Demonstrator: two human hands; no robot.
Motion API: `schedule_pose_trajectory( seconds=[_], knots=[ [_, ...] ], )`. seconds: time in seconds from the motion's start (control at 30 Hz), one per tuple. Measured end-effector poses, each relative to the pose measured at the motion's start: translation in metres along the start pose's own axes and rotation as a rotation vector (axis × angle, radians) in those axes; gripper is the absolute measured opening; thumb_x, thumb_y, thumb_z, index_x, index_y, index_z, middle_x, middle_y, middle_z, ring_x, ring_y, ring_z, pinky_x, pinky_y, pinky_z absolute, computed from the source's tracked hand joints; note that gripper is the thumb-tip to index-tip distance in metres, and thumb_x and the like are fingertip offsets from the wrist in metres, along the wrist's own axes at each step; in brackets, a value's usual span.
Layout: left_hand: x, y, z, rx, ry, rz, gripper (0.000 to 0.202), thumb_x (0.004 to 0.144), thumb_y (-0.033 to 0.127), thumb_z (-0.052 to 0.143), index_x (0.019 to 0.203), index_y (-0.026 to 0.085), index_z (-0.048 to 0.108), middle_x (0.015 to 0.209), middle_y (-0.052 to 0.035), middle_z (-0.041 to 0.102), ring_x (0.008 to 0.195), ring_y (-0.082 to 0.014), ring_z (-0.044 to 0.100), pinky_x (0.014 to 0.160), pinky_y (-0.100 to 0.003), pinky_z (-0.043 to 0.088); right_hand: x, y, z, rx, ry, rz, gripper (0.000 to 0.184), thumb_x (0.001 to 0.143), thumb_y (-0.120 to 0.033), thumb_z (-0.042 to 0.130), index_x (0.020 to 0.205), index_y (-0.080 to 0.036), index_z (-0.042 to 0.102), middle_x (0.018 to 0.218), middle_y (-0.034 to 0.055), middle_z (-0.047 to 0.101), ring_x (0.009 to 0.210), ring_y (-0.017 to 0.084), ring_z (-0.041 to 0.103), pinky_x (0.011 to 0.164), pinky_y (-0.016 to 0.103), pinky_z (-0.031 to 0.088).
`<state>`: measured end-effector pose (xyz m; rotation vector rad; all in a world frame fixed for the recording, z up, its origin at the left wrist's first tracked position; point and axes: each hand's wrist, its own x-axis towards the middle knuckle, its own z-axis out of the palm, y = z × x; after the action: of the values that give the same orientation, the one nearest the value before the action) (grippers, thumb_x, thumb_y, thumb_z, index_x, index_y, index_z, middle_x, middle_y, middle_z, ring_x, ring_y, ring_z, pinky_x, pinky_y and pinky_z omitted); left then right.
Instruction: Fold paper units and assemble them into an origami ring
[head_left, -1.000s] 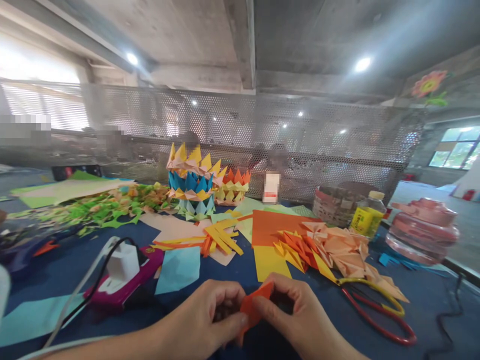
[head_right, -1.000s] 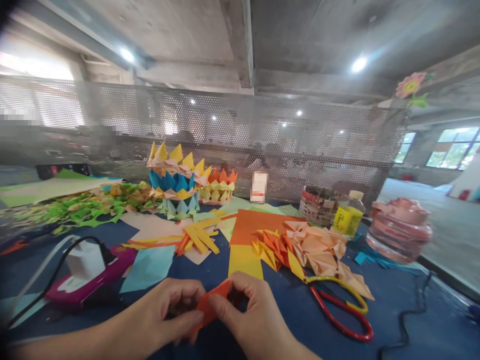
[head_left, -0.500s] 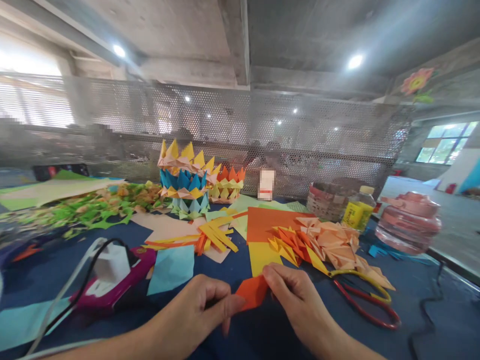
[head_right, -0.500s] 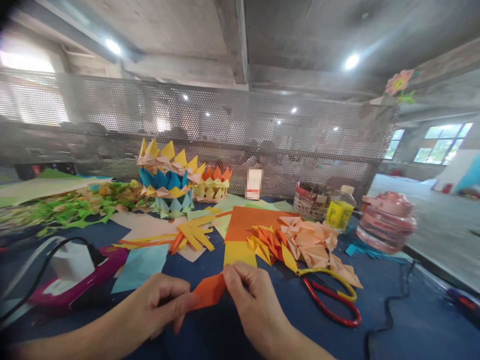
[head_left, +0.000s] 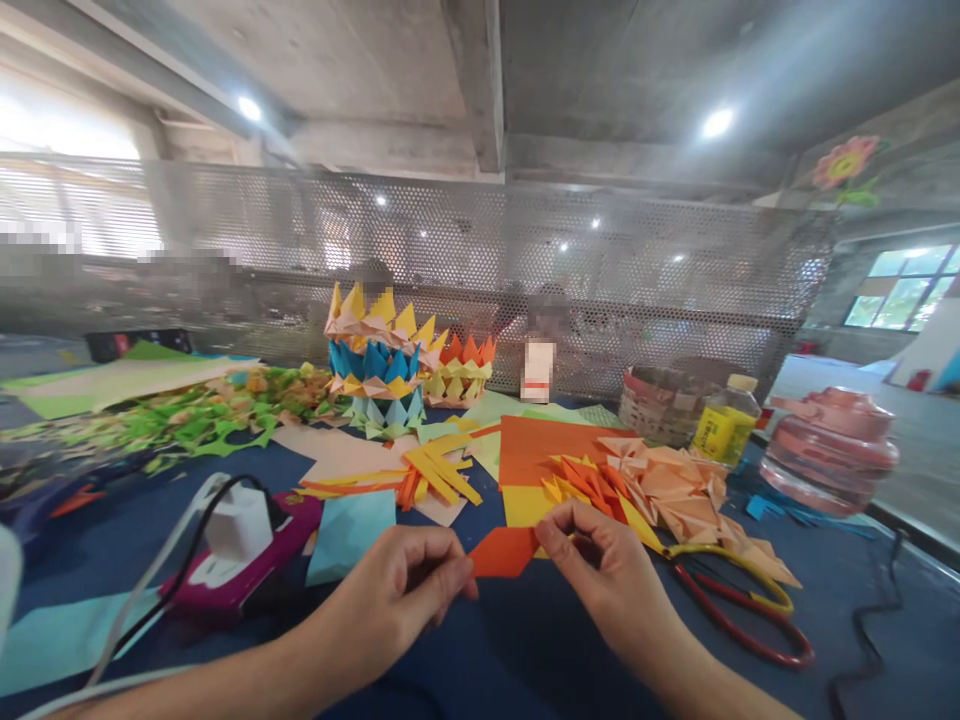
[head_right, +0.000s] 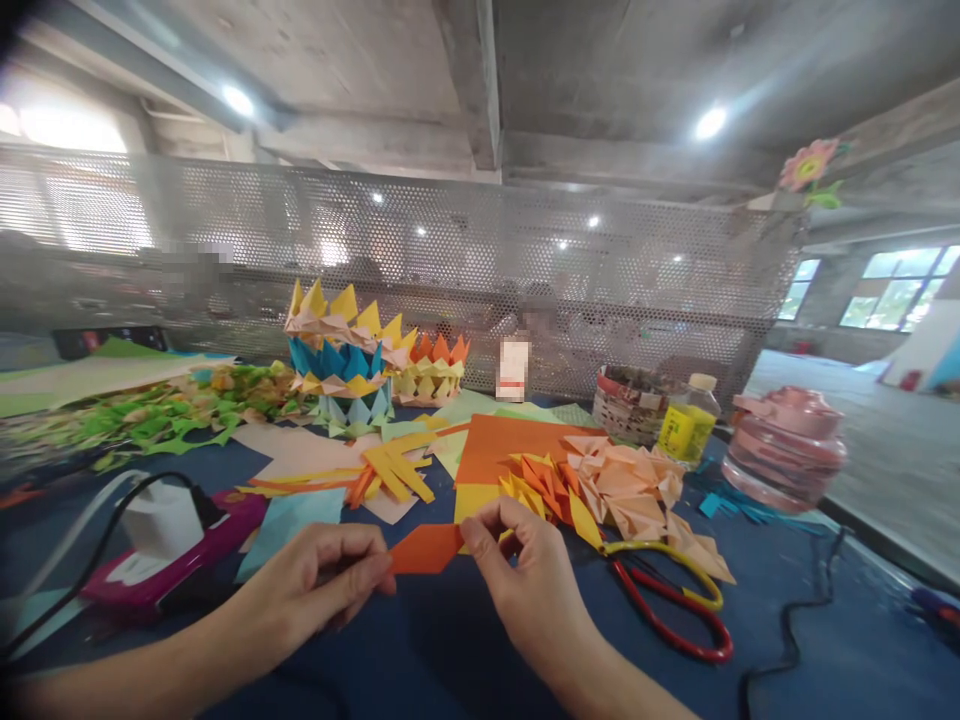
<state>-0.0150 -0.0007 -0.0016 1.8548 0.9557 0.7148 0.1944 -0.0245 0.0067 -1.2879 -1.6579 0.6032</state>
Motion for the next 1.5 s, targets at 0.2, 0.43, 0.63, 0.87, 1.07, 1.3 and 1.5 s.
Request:
schedule_pose_trajectory(
  seconds=[0.2, 0.43, 0.63, 0.87, 1.07, 1.3, 1.5],
  knots=[
    [-0.003, 0.005, 0.0, 0.061, -0.042, 0.041, 0.046, 0.085, 0.05, 0.044, 0.057, 0.015, 0.051, 0.05, 0.0037, 0.04, 0.047, -0.0088, 0.04, 0.047, -0.021, 0.028, 0.002, 0.001, -0.004, -0.047, -0.027, -0.075, 0.031, 0.087, -0.042, 0.049, 0.069, -0.018, 0.056, 0.066, 0.0005, 0.056, 0.066, 0.015, 0.053, 0.063, 0.025, 0.041],
    [0.0, 0.001, 0.002, -0.089, -0.075, 0.05, 0.049, 0.085, 0.059, 0.041, 0.075, 0.013, 0.057, 0.052, 0.0039, 0.042, 0.047, -0.0088, 0.041, 0.044, -0.02, 0.029, 0.006, 0.003, -0.006, -0.047, 0.008, -0.017, 0.031, 0.084, -0.044, 0.05, 0.068, -0.018, 0.056, 0.064, -0.001, 0.051, 0.059, 0.013, 0.045, 0.055, 0.023, 0.037],
    [-0.003, 0.002, -0.002, -0.051, -0.076, 0.047, 0.045, 0.087, 0.051, 0.042, 0.071, 0.012, 0.058, 0.048, 0.0047, 0.041, 0.046, -0.0082, 0.039, 0.046, -0.02, 0.029, 0.008, 0.006, -0.006, -0.036, 0.016, 0.022, 0.034, 0.081, -0.05, 0.053, 0.068, -0.018, 0.055, 0.064, -0.002, 0.048, 0.057, 0.012, 0.042, 0.052, 0.023, 0.035],
    [-0.001, -0.002, 0.0, -0.035, -0.052, 0.003, 0.043, 0.085, 0.047, 0.044, 0.059, 0.014, 0.052, 0.046, 0.0041, 0.042, 0.043, -0.0082, 0.041, 0.044, -0.02, 0.029, 0.007, 0.002, -0.007, -0.053, 0.013, -0.031, 0.036, 0.085, -0.049, 0.046, 0.066, -0.019, 0.051, 0.061, -0.0023, 0.044, 0.057, 0.012, 0.042, 0.053, 0.023, 0.036],
    [0.002, -0.006, 0.001, -0.089, -0.041, 0.022, 0.043, 0.086, 0.049, 0.042, 0.062, 0.015, 0.053, 0.043, 0.0056, 0.04, 0.04, -0.0077, 0.038, 0.043, -0.019, 0.028, 0.007, 0.005, -0.007, -0.037, -0.013, -0.002, 0.036, 0.085, -0.051, 0.045, 0.067, -0.02, 0.048, 0.062, -0.0029, 0.041, 0.056, 0.012, 0.039, 0.051, 0.023, 0.034],
    [0.002, -0.002, 0.002, -0.046, -0.036, 0.041, 0.05, 0.086, 0.055, 0.041, 0.061, 0.014, 0.054, 0.043, 0.0056, 0.039, 0.041, -0.0075, 0.039, 0.044, -0.019, 0.03, 0.007, 0.004, -0.006, -0.009, -0.037, 0.006, 0.036, 0.084, -0.051, 0.046, 0.067, -0.02, 0.047, 0.062, -0.0032, 0.04, 0.056, 0.012, 0.038, 0.051, 0.023, 0.033],
    [0.001, -0.002, 0.004, -0.024, -0.085, 0.007, 0.053, 0.086, 0.059, 0.04, 0.071, 0.012, 0.059, 0.051, 0.0032, 0.045, 0.045, -0.0082, 0.043, 0.045, -0.018, 0.035, 0.001, -0.001, -0.005, -0.031, -0.094, -0.053, 0.034, 0.087, -0.046, 0.048, 0.068, -0.018, 0.052, 0.064, -0.0017, 0.049, 0.062, 0.013, 0.046, 0.058, 0.023, 0.038]
  ],
)
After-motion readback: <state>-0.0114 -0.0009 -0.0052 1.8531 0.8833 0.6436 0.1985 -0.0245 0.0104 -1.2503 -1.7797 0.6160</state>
